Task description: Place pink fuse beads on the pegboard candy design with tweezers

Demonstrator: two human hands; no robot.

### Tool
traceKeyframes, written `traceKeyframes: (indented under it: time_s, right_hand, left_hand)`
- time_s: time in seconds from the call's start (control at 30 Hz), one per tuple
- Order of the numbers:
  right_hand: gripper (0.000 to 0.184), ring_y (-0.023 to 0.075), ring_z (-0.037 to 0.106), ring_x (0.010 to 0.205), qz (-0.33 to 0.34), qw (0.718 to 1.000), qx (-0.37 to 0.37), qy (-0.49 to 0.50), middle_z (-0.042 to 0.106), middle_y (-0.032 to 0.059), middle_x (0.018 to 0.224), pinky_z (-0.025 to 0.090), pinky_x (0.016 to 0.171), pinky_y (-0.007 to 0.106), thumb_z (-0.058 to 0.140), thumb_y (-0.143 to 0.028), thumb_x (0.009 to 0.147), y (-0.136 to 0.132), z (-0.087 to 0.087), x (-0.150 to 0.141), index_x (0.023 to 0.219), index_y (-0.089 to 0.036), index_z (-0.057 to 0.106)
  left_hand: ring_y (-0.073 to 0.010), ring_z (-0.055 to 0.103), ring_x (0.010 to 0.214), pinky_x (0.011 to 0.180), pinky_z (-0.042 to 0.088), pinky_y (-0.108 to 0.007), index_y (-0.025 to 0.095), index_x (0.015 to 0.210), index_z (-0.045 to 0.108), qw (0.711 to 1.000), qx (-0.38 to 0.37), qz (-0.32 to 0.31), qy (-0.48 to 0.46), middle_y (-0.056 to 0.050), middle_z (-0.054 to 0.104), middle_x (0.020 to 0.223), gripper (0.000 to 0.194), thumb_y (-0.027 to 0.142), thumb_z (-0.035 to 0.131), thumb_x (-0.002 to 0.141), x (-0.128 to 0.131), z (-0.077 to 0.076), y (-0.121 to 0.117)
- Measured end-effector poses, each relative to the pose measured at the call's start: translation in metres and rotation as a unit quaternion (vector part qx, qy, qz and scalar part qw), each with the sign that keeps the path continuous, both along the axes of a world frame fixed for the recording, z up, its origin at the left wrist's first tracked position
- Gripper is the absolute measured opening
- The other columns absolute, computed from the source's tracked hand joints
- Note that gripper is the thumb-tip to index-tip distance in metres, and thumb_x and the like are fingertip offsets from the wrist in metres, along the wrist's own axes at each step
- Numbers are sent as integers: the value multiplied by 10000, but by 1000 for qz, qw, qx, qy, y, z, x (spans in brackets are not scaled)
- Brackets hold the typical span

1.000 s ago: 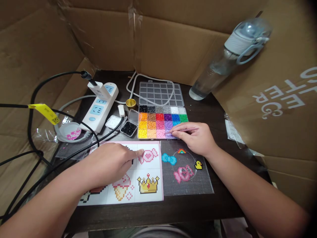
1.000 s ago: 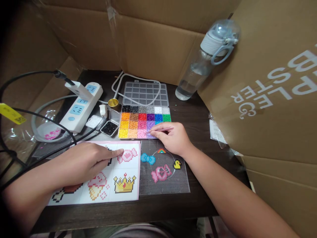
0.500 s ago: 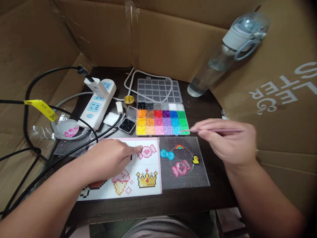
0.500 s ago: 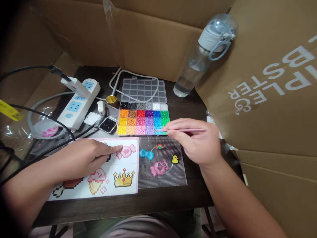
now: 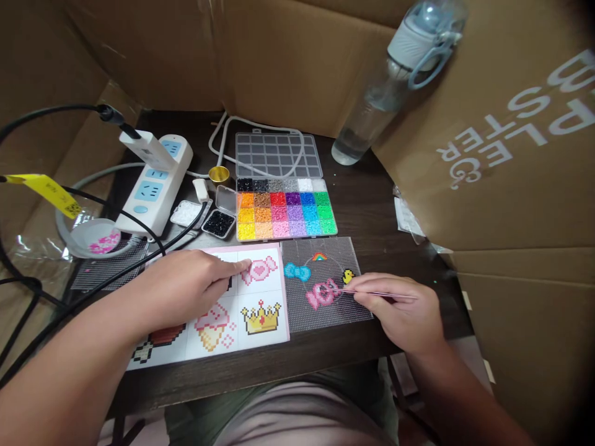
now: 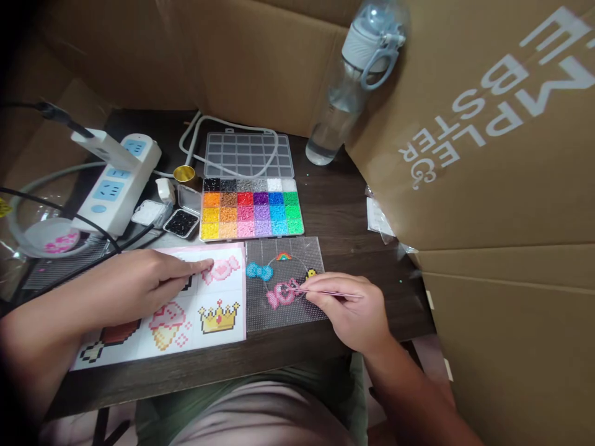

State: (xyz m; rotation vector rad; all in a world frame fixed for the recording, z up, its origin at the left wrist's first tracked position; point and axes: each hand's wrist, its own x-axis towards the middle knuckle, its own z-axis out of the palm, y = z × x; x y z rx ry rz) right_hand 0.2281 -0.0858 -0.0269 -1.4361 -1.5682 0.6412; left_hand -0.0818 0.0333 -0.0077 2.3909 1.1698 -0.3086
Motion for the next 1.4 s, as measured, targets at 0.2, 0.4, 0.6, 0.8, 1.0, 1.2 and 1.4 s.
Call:
traceKeyframes:
  time_s: [0.2, 0.4, 0.6, 0.8, 1.0, 1.2, 1.4]
  right_hand:
    - [156, 199, 759, 691, -20, 1000, -18, 6, 787, 18, 755, 641, 675, 292, 703, -154, 794, 2, -6, -4, 720, -266, 783]
    - [171, 198, 760, 687, -7, 1000, -8, 6, 788, 12, 755, 644, 681, 296, 706, -127, 785, 3, -9, -4, 720, -266, 780]
    - [181, 188, 759, 683, 4, 1000, -5, 10, 788, 3, 758, 641, 687, 287, 714, -111, 780, 3, -10, -5, 725, -271, 780]
    - [163, 185, 757, 687, 3, 1000, -2, 8, 789, 10, 762, 638, 696, 285, 724, -114, 777, 2, -11, -5, 727, -257, 782]
    - [166, 173, 755, 689, 16, 1000, 15, 18, 790, 10, 768, 632, 699, 264, 732, -90, 768, 3, -12, -4, 746, -245, 787]
    - [167, 180, 749, 735, -24, 997, -13, 79, 788, 16, 779, 614, 713, 285, 730, -116, 781, -1, -17, 2, 751, -266, 797]
    - [114, 60, 442, 414, -105, 921, -47, 373, 764, 46, 765, 342, 372, 222, 866, -323, 661, 9, -22, 20, 713, -261, 786]
  left_hand:
    - [-259, 683, 845, 733, 510, -361, 392, 1381, 574, 997, -4, -27, 66, -80, 748, 1062, 498, 295, 372, 937, 4, 4, 1]
    - [-283, 684, 834, 721, 514, -384, 394, 1373, 582, 998, -3, -29, 61, -88, 749, 1051, 499, 281, 373, 934, 3, 4, 0]
    - [-304, 690, 884, 758, 520, -413, 400, 1378, 576, 997, -7, -26, 69, -86, 746, 1080, 501, 297, 360, 938, 3, 3, 0]
    - [-299, 687, 855, 734, 516, -403, 391, 1381, 575, 997, -3, -27, 75, -91, 750, 1040, 503, 305, 356, 937, 4, 5, -1]
    - [-288, 687, 867, 744, 512, -390, 411, 1377, 572, 997, -5, -24, 73, -77, 751, 1059, 505, 301, 365, 930, 2, 2, 0]
    - [-290, 689, 878, 753, 509, -385, 441, 1367, 571, 997, -4, -14, 76, -59, 751, 1088, 502, 292, 402, 917, 3, -1, 1]
    - [-295, 684, 903, 766, 502, -390, 440, 1383, 552, 997, -10, -5, 82, -66, 744, 1110, 490, 299, 390, 943, 4, 0, 1]
